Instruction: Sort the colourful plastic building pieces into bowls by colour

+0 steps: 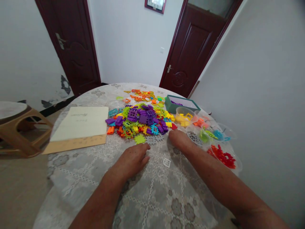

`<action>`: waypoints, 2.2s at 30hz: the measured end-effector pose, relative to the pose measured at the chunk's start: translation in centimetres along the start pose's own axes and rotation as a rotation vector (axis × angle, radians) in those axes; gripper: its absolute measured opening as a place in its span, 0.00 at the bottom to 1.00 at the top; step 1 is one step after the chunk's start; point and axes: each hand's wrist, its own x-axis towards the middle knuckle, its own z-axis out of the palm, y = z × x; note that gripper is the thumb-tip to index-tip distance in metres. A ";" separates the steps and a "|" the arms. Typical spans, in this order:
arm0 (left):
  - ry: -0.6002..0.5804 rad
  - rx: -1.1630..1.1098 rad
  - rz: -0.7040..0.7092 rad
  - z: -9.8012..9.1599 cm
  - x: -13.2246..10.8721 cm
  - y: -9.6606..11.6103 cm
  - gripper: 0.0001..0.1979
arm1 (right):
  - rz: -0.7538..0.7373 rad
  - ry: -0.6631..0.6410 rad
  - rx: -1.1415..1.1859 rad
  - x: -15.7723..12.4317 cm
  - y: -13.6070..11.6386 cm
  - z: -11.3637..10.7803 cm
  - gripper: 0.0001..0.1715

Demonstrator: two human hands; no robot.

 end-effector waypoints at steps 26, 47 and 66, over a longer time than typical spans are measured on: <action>0.027 0.044 -0.031 0.2 -0.1 0.0 0.17 | -0.113 0.079 0.045 1.2 -2.2 1.8 0.24; -0.037 0.023 -0.086 0.2 0.0 -0.3 0.18 | 0.298 -0.059 0.218 14.7 9.4 -11.1 0.28; -0.004 -0.007 -0.116 0.7 0.2 -0.9 0.16 | 0.439 0.423 0.208 22.1 12.1 -9.8 0.21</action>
